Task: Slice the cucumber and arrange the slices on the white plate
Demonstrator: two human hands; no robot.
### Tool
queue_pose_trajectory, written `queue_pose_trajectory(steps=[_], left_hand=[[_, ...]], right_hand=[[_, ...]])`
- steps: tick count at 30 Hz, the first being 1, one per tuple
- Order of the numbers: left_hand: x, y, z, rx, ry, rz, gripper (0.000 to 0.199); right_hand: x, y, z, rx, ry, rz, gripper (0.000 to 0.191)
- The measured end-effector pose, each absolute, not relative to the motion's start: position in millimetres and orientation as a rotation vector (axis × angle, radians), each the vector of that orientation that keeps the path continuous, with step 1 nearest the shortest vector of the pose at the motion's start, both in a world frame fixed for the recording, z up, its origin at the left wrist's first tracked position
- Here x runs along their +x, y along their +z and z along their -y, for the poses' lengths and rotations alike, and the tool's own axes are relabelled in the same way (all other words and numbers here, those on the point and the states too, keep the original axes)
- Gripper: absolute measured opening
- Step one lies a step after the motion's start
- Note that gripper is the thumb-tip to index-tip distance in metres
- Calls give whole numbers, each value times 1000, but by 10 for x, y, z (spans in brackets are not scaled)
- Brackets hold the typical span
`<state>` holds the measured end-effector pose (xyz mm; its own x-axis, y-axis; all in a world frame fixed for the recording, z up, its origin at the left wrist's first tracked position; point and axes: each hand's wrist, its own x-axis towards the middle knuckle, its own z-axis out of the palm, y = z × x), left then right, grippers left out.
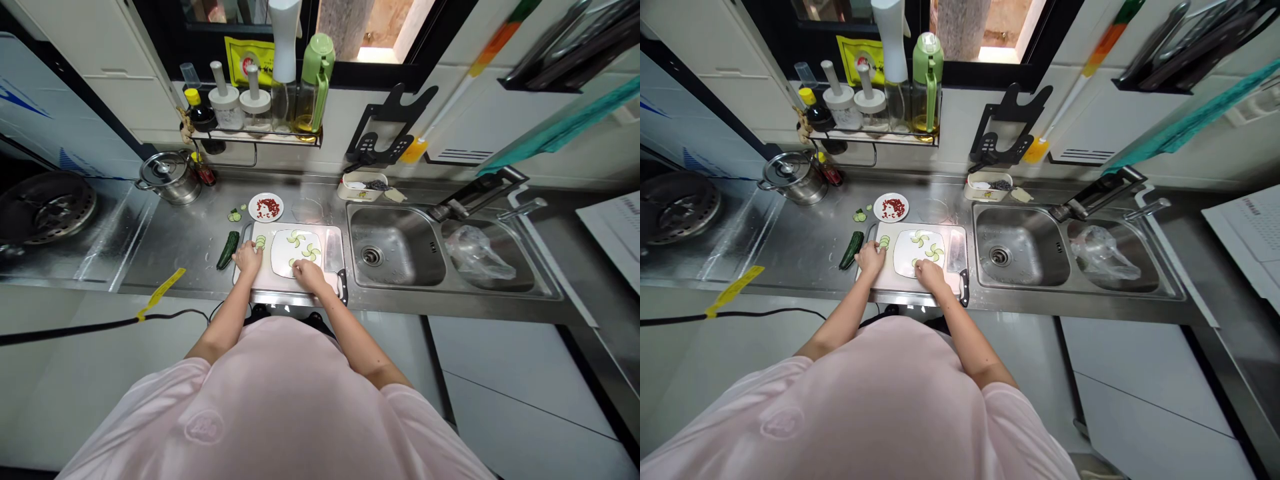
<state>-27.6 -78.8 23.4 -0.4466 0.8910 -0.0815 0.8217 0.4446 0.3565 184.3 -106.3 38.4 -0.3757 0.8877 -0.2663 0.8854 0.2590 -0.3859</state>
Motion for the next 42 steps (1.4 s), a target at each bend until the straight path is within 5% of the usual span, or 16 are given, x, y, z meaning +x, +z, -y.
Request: queue_pose_trajectory(steps=[10, 23, 42], left_hand=[[-248, 277, 780, 1421, 488, -2417, 23], [-326, 179, 575, 1136, 1105, -2006, 20], [66, 1244, 698, 974, 1439, -1296, 31]], right_hand=[[1878, 468, 1001, -1753, 741, 2322, 31], [1810, 571, 928, -1681, 731, 2233, 29], [1777, 1398, 637, -1355, 568, 1883, 25]])
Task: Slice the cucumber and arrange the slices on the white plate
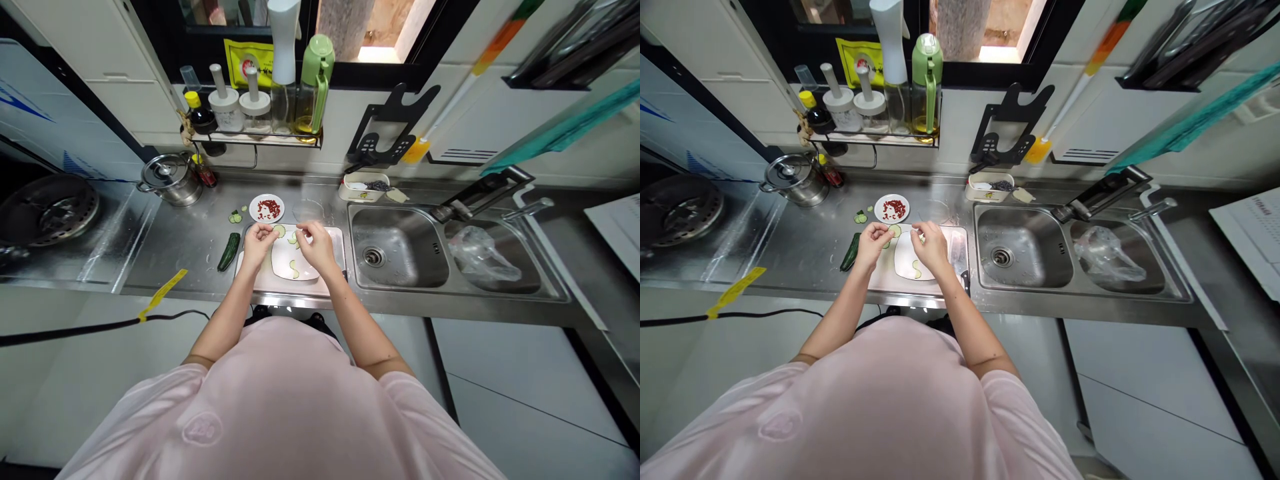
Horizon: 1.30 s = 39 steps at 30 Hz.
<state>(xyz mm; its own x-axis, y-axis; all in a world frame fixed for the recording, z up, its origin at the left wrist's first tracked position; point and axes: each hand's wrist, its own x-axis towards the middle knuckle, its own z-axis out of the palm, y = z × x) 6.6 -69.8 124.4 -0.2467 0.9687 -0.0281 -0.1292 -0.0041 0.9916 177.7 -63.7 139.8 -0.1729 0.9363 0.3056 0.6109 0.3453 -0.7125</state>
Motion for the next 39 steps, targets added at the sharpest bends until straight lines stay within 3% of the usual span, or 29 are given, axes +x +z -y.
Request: queue_pose_trajectory(steps=[14, 24, 33, 39], left_hand=[[165, 1570, 829, 1085, 1426, -1187, 27], [163, 1589, 809, 915, 1396, -1136, 31], [249, 1644, 909, 269, 807, -693, 48], [311, 1654, 947, 143, 669, -517, 53]], right_hand=[[1654, 1700, 484, -1097, 707, 1909, 19], [1657, 1722, 506, -1048, 839, 1797, 25], [1675, 1826, 517, -963, 980, 1605, 24], [1671, 1817, 530, -970, 1016, 1592, 24]])
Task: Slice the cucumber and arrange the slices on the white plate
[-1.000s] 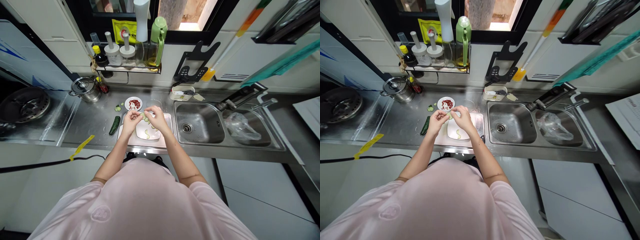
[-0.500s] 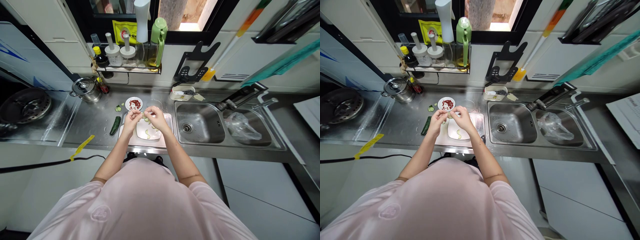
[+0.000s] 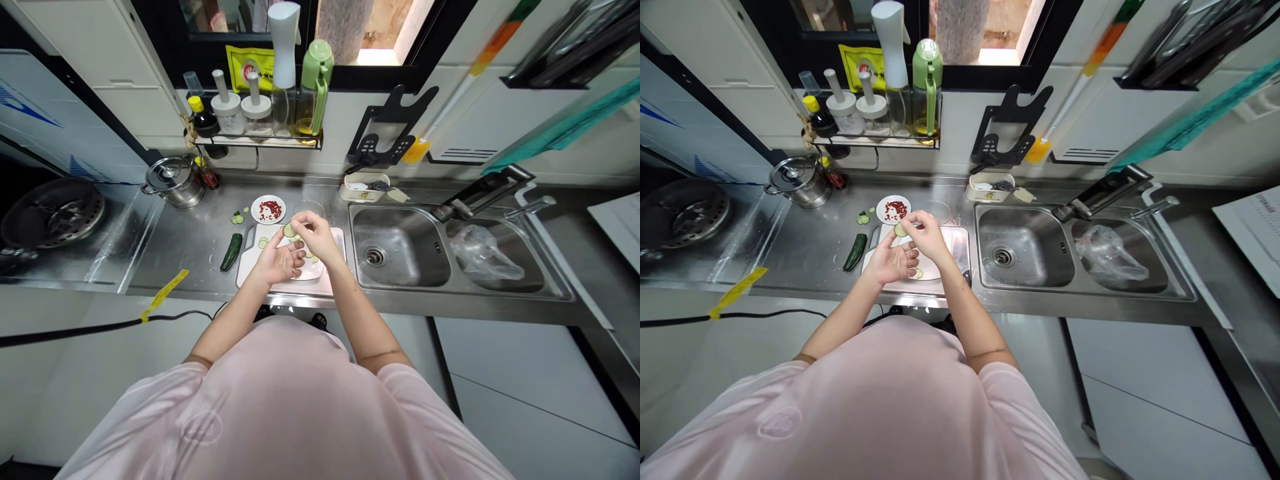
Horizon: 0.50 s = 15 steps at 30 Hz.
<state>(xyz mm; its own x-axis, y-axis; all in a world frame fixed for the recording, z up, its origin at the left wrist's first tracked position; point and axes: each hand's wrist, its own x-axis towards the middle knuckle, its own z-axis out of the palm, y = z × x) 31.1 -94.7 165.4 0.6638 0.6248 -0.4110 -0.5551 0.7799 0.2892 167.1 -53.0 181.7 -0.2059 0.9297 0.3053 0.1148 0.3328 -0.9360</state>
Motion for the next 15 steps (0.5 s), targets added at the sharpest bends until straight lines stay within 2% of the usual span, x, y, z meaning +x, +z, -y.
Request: queue_pose_trajectory(steps=[7, 15], left_hand=[[309, 1712, 935, 139, 698, -514, 48], [244, 1645, 884, 233, 862, -606, 28]], right_hand=[[1680, 1800, 544, -950, 1028, 1590, 25], [1722, 1828, 579, -963, 994, 1611, 22]])
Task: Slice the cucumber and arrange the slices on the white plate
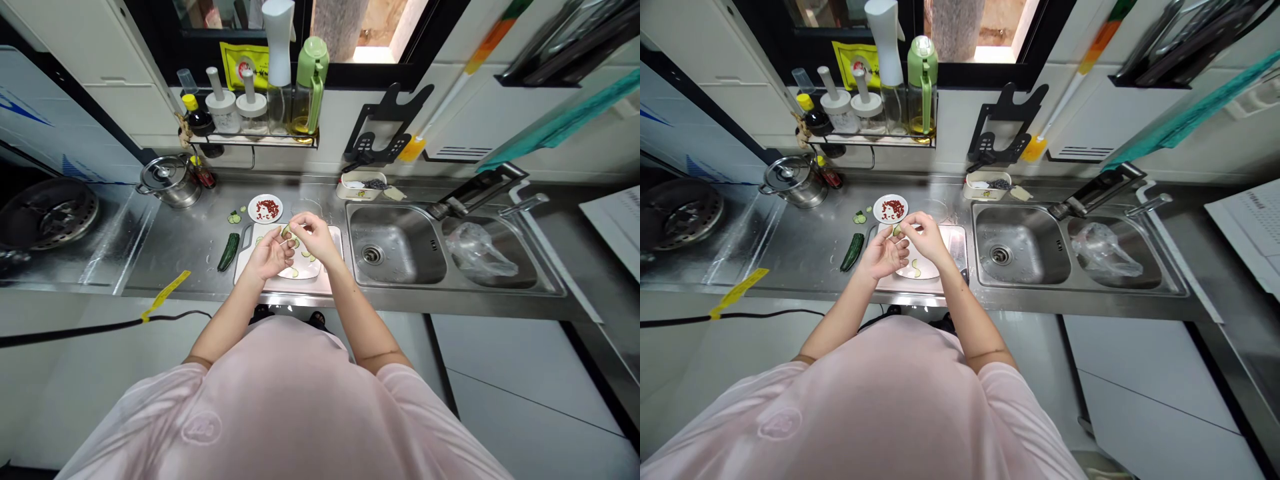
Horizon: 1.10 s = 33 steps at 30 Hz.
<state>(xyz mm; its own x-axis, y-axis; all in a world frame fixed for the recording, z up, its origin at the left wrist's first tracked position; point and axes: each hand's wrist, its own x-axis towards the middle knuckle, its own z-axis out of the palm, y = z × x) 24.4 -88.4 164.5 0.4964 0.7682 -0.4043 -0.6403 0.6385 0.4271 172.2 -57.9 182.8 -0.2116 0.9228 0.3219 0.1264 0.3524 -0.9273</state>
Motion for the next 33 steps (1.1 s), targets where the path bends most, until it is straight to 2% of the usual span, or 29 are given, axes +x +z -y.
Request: queue_pose_trajectory(steps=[4, 19, 33], left_hand=[[226, 1608, 876, 292, 993, -709, 25], [351, 1639, 884, 632, 1453, -968, 39], [379, 1590, 888, 687, 1555, -1034, 37]], right_hand=[[1743, 1806, 572, -979, 960, 1629, 21], [1750, 1738, 576, -1019, 937, 1636, 21], [1761, 1688, 610, -1070, 983, 1639, 22]])
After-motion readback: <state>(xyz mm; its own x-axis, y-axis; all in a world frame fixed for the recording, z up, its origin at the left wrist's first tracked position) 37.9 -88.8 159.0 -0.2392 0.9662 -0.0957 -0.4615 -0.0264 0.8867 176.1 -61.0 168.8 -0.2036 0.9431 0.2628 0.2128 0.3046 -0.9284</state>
